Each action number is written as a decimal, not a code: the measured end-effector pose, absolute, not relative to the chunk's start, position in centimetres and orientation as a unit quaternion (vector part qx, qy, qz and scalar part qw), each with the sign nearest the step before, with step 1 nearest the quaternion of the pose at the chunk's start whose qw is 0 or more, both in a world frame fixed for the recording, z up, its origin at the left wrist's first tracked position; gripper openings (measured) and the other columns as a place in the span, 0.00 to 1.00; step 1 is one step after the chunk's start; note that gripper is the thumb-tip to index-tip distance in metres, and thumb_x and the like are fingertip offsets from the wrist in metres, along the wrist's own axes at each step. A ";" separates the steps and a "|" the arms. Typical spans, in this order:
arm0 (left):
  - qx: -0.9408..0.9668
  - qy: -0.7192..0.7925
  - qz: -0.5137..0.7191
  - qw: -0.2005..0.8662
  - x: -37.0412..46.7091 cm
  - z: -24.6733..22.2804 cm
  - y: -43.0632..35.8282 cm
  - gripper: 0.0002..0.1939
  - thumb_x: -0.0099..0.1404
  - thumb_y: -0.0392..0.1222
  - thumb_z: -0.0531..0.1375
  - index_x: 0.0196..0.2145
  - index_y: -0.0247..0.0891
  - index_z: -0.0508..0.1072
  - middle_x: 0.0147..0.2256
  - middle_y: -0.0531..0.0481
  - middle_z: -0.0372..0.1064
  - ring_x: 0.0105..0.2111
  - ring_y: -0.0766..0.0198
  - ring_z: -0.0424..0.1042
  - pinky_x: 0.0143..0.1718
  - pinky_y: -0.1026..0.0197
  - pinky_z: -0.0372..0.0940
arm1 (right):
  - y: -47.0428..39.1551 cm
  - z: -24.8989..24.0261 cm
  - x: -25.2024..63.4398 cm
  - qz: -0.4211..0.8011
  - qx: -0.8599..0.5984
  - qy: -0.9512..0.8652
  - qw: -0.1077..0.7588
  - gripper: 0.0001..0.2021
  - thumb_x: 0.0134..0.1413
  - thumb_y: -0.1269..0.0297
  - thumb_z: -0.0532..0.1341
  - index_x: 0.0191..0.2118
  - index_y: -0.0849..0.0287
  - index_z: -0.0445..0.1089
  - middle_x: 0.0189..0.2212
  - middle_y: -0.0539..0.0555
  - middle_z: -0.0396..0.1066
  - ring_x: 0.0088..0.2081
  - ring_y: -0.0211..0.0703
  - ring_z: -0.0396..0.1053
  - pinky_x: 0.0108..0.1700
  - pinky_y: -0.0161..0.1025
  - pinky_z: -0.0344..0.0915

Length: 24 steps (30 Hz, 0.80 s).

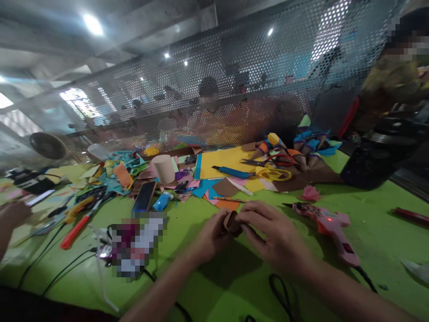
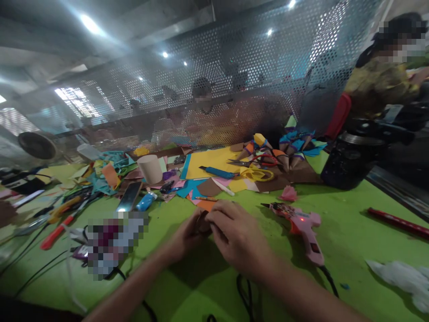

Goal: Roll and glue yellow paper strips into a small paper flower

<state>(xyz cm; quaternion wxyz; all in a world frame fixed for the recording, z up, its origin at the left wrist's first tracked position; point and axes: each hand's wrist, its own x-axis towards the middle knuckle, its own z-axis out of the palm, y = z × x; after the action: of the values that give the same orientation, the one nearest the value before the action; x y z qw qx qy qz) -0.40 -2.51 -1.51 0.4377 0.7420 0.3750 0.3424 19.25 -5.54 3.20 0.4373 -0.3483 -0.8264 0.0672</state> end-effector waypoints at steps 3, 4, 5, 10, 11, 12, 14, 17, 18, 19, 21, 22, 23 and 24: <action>0.748 0.367 0.345 0.433 -0.2 -1.5 -2.3 0.07 0.61 0.39 0.60 0.34 0.38 0.64 0.31 0.53 0.62 0.32 0.65 0.60 0.37 0.63 0.61 | -5.6 3.3 19.3 0.065 -0.324 -0.832 0.445 0.17 0.61 0.79 0.55 0.49 0.53 0.68 0.44 0.55 0.73 0.45 0.45 0.71 0.45 0.42 0.68; 0.748 0.364 0.346 0.433 -0.1 -1.6 -2.2 0.06 0.61 0.38 0.60 0.33 0.38 0.63 0.31 0.54 0.62 0.31 0.65 0.60 0.36 0.63 0.60 | -5.6 3.3 19.2 0.072 -0.320 -0.830 0.450 0.18 0.61 0.80 0.54 0.51 0.52 0.67 0.44 0.54 0.73 0.45 0.44 0.71 0.45 0.41 0.68; 0.748 0.363 0.347 0.433 -0.1 -1.7 -2.1 0.06 0.60 0.37 0.60 0.33 0.38 0.63 0.30 0.54 0.62 0.31 0.66 0.60 0.36 0.63 0.60 | -5.7 3.3 19.2 0.083 -0.321 -0.825 0.457 0.18 0.62 0.79 0.55 0.51 0.51 0.67 0.44 0.54 0.74 0.45 0.43 0.72 0.45 0.40 0.68; 0.732 0.353 0.331 0.479 -0.2 -2.0 -2.5 0.06 0.62 0.38 0.60 0.35 0.38 0.64 0.32 0.53 0.62 0.32 0.66 0.61 0.35 0.64 0.60 | -5.8 3.4 19.1 0.121 -0.365 -0.781 0.492 0.09 0.60 0.75 0.60 0.41 0.53 0.67 0.35 0.50 0.73 0.36 0.40 0.73 0.37 0.35 0.67; 0.731 0.348 0.329 0.486 -0.2 -1.9 -2.6 0.06 0.63 0.38 0.60 0.36 0.38 0.64 0.33 0.53 0.63 0.33 0.65 0.61 0.35 0.64 0.59 | -5.8 3.5 19.1 0.111 -0.363 -0.785 0.489 0.08 0.60 0.75 0.60 0.38 0.53 0.67 0.33 0.49 0.74 0.34 0.40 0.72 0.36 0.35 0.65; 0.732 0.345 0.330 0.487 -0.2 -1.8 -2.7 0.06 0.63 0.38 0.60 0.36 0.38 0.64 0.34 0.52 0.63 0.33 0.65 0.61 0.35 0.64 0.59 | -5.8 3.5 19.2 0.091 -0.357 -0.793 0.485 0.08 0.60 0.75 0.61 0.37 0.54 0.67 0.31 0.48 0.74 0.33 0.40 0.71 0.35 0.36 0.63; 0.734 0.342 0.333 0.483 -0.2 -1.6 -2.9 0.07 0.63 0.39 0.60 0.37 0.38 0.64 0.34 0.52 0.62 0.34 0.65 0.59 0.36 0.64 0.59 | -5.7 3.6 19.3 0.041 -0.343 -0.811 0.472 0.08 0.60 0.76 0.61 0.35 0.54 0.68 0.30 0.47 0.76 0.32 0.41 0.69 0.36 0.38 0.60; 0.723 0.340 0.336 0.498 -0.2 -1.2 -3.0 0.06 0.64 0.40 0.59 0.36 0.38 0.64 0.33 0.52 0.59 0.34 0.64 0.58 0.36 0.63 0.59 | -5.7 3.8 19.5 -0.013 -0.346 -0.819 0.459 0.08 0.60 0.75 0.60 0.38 0.54 0.71 0.30 0.47 0.78 0.33 0.43 0.66 0.37 0.40 0.56; 0.719 0.341 0.335 0.505 -0.2 -1.1 -3.0 0.06 0.64 0.40 0.59 0.36 0.38 0.63 0.33 0.52 0.59 0.33 0.65 0.58 0.36 0.63 0.59 | -5.7 3.8 19.5 -0.024 -0.347 -0.819 0.456 0.08 0.61 0.75 0.60 0.39 0.54 0.72 0.31 0.47 0.78 0.33 0.43 0.65 0.37 0.41 0.55; 0.716 0.342 0.335 0.509 -0.1 -1.0 -3.0 0.07 0.64 0.40 0.59 0.35 0.38 0.63 0.33 0.53 0.58 0.33 0.65 0.57 0.36 0.64 0.59 | -5.7 3.8 19.5 -0.030 -0.348 -0.820 0.453 0.08 0.61 0.75 0.60 0.40 0.54 0.72 0.31 0.48 0.79 0.33 0.43 0.65 0.37 0.41 0.55; 0.712 0.343 0.337 0.512 -0.1 -0.9 -3.0 0.07 0.64 0.40 0.60 0.35 0.39 0.62 0.33 0.53 0.58 0.33 0.65 0.56 0.36 0.64 0.59 | -5.7 3.9 19.5 -0.035 -0.343 -0.823 0.451 0.09 0.61 0.75 0.60 0.40 0.54 0.73 0.33 0.48 0.79 0.34 0.43 0.65 0.37 0.41 0.55; 0.710 0.341 0.339 0.515 -0.1 -0.9 -3.0 0.08 0.64 0.40 0.60 0.35 0.39 0.62 0.33 0.53 0.58 0.33 0.65 0.57 0.36 0.64 0.60 | -5.7 3.9 19.4 -0.033 -0.340 -0.825 0.451 0.09 0.61 0.75 0.60 0.41 0.54 0.73 0.34 0.49 0.79 0.34 0.43 0.65 0.37 0.41 0.56; 0.708 0.336 0.341 0.519 -0.1 -1.0 -3.0 0.08 0.64 0.41 0.60 0.35 0.39 0.63 0.33 0.53 0.58 0.33 0.65 0.57 0.36 0.63 0.60 | -5.7 3.8 19.4 -0.028 -0.337 -0.825 0.452 0.09 0.61 0.75 0.60 0.42 0.54 0.73 0.34 0.49 0.79 0.34 0.44 0.66 0.37 0.41 0.57; 0.704 0.331 0.344 0.526 -0.1 -1.1 -3.0 0.08 0.64 0.42 0.60 0.36 0.39 0.63 0.33 0.53 0.58 0.33 0.65 0.58 0.36 0.63 0.60 | -5.7 3.8 19.4 -0.020 -0.340 -0.823 0.455 0.09 0.61 0.75 0.60 0.42 0.54 0.73 0.34 0.49 0.78 0.34 0.44 0.66 0.37 0.41 0.58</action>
<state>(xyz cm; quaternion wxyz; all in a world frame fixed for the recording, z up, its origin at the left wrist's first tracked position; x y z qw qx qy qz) -0.07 -3.00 -1.15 0.5256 0.7043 0.3306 0.3439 19.36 -5.72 3.80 0.4551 -0.3400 -0.8228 -0.0198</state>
